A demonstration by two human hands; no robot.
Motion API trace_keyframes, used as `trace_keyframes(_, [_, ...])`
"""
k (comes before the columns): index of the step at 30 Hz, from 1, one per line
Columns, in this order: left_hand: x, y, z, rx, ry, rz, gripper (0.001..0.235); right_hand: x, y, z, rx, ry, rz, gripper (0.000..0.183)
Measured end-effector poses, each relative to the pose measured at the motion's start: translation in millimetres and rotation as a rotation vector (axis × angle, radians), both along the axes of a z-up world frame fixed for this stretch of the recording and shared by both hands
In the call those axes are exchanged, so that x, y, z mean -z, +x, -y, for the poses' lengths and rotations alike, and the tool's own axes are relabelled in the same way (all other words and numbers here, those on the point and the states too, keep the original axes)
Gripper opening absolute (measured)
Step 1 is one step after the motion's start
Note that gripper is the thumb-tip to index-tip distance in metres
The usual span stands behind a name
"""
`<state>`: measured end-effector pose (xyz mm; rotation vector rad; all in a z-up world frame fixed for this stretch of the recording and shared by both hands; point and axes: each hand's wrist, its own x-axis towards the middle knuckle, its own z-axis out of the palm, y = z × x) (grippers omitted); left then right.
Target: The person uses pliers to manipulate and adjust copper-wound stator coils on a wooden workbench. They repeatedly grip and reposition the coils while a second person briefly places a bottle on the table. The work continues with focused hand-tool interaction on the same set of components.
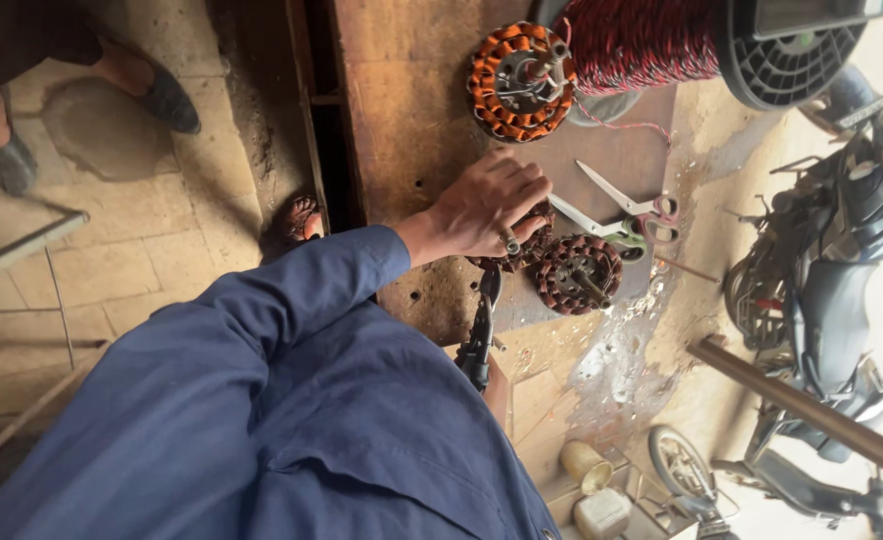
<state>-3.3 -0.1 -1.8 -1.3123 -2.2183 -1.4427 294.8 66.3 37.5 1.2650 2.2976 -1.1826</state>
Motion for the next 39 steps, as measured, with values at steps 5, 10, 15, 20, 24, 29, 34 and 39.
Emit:
trace_keyframes(5, [1.4, 1.5, -0.8, -0.010, -0.032, -0.016, 0.037, -3.1, -10.0, 0.5, -0.023, -0.037, 0.064, 0.026])
trace_keyframes(10, [2.4, 3.8, -1.0, -0.008, -0.062, 0.007, 0.039, -10.3, -22.2, -9.7, 0.066, -0.119, 0.296, 0.031])
trace_keyframes(15, [7.9, 7.5, -6.9, -0.062, -0.028, -0.056, 0.042, -1.5, -15.2, -12.4, 0.094, -0.167, 0.215, 0.043])
trace_keyframes(20, [12.9, 12.5, -10.6, -0.045, -0.001, -0.032, 0.040, 20.6, -1.4, -7.9, 0.184, -0.136, 0.159, 0.050])
trace_keyframes(24, [7.6, 4.3, -8.6, -0.054, 0.068, -0.015, 0.037, 36.6, 5.8, -3.5, 0.139, 0.016, 0.198, 0.046])
trace_keyframes(29, [-5.3, 3.3, -2.7, -0.063, 0.051, 0.127, 0.029, 56.6, 21.5, 4.0, 0.129, 0.303, -0.032, 0.046])
trace_keyframes(34, [-16.8, 4.2, 6.9, -0.106, 0.067, 0.099, 0.031, 44.8, 12.5, 12.1, 0.156, 0.087, 0.006, 0.046])
trace_keyframes(39, [-7.8, 4.1, -0.1, -0.100, 0.054, 0.057, 0.034, 8.3, -6.6, 16.3, 0.173, -0.098, -0.009, 0.040])
